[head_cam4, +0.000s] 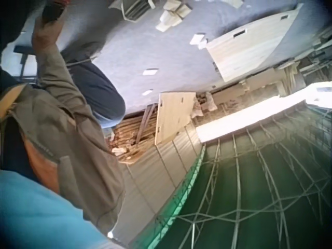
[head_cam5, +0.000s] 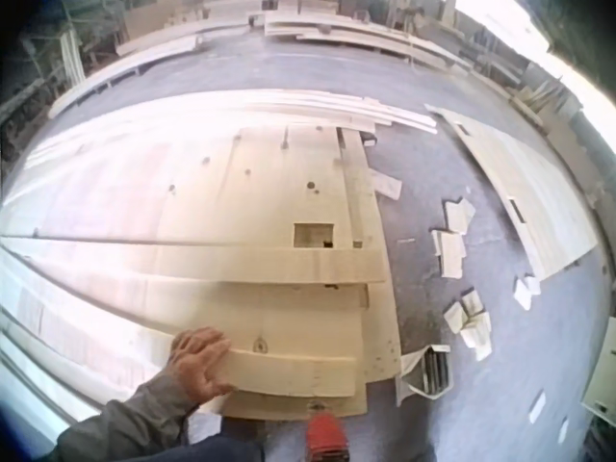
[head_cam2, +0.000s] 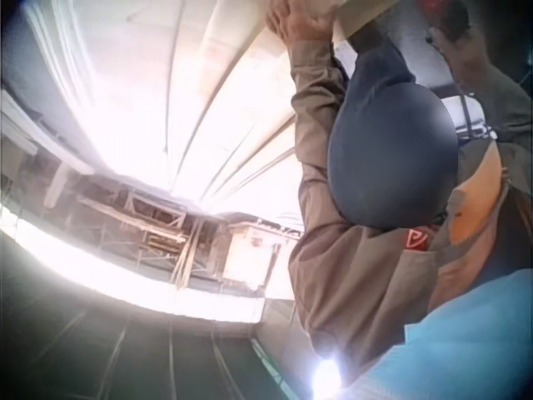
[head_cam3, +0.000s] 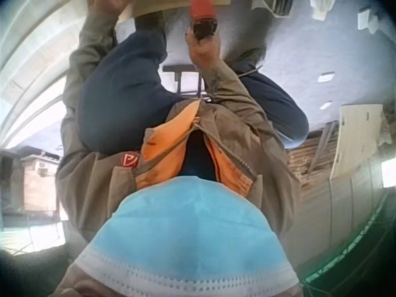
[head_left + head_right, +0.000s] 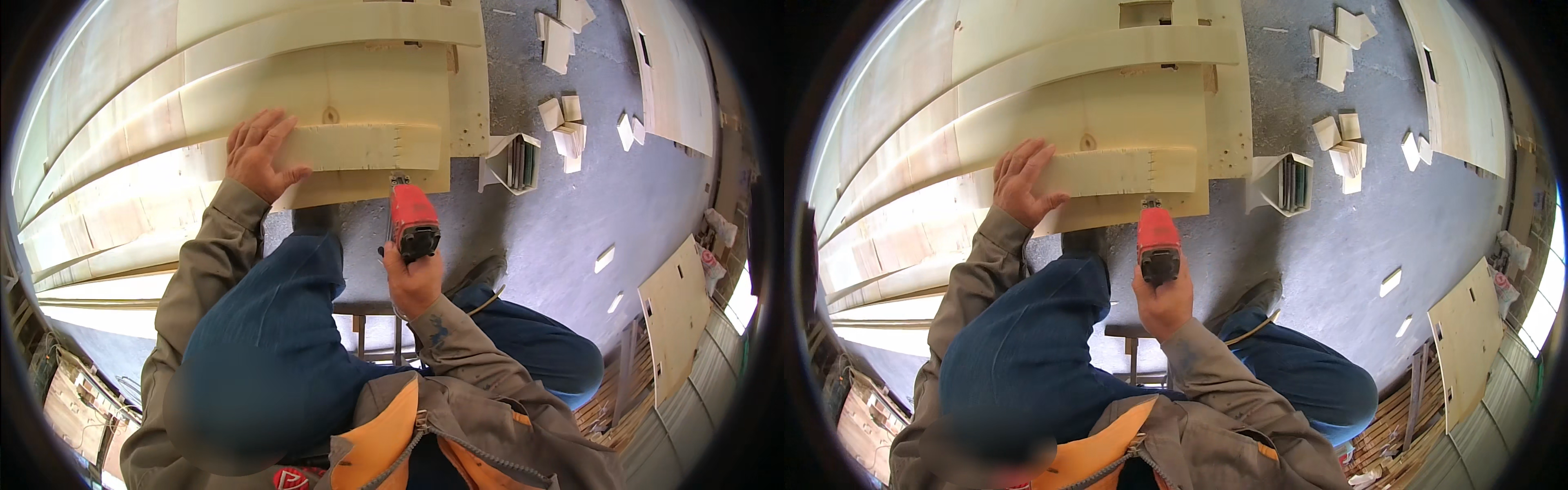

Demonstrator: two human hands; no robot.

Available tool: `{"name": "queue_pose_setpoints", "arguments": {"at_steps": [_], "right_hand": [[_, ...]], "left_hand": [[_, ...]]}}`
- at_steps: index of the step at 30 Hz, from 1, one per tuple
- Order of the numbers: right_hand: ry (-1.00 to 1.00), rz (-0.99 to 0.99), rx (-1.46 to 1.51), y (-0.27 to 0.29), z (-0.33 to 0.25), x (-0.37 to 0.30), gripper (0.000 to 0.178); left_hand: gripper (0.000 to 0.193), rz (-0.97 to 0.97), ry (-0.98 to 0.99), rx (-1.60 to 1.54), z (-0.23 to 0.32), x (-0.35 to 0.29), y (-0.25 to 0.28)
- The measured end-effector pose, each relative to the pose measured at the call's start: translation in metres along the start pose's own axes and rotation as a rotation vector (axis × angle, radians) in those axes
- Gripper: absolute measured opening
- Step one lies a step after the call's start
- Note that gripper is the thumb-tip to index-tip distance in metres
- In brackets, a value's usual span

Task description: The person sits on the floor and uses a red pneumatic nail gun to attach small wooden blocks to a larger wooden panel. The person reloads the nail gun with a strip of nails and continues attaching blocks to different sections of the panel.

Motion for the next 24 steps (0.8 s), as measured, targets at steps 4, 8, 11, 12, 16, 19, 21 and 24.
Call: {"name": "queue_pose_setpoints", "arguments": {"at_steps": [4, 8, 11, 12, 16, 19, 21, 24], "right_hand": [[0.081, 0.043, -0.065, -0.005, -0.001, 0.005, 0.022], [0.113, 0.046, -0.089, -0.007, -0.005, 0.011, 0.019], [0.142, 0.046, -0.087, -0.009, -0.007, 0.014, 0.02], [0.138, 0.047, -0.093, -0.009, -0.008, 0.015, 0.02], [0.092, 0.051, -0.096, -0.008, -0.002, 0.012, 0.021], [0.102, 0.07, -0.074, -0.008, 0.0, 0.012, 0.023], [0.11, 0.075, -0.067, -0.008, 0.0, 0.012, 0.025], [0.105, 0.064, -0.057, -0.009, -0.001, 0.011, 0.025]], "left_hand": [[0.088, -0.019, -0.016, -0.007, 0.0, 0.001, 0.001], [0.084, -0.046, 0.03, -0.044, -0.002, 0.001, -0.001], [0.082, -0.05, 0.036, -0.045, -0.001, 0.001, 0.0], [0.082, -0.05, 0.036, -0.048, -0.001, 0.001, 0.0], [0.081, -0.043, 0.028, -0.048, -0.001, 0.002, 0.0], [0.081, -0.037, 0.028, -0.034, -0.001, 0.001, -0.002], [0.08, -0.035, 0.029, -0.035, -0.001, 0.001, -0.002], [0.08, -0.032, 0.027, -0.043, -0.002, 0.001, -0.002]]}}
Point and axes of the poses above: each hand's wrist, its own x-axis towards the middle knuckle, its own y-axis out of the back of the hand, z = x × y, the point moved 5 cm from there along x, towards the middle knuckle, and after that the axes turned 5 degrees about y, right-handed, at the moved point
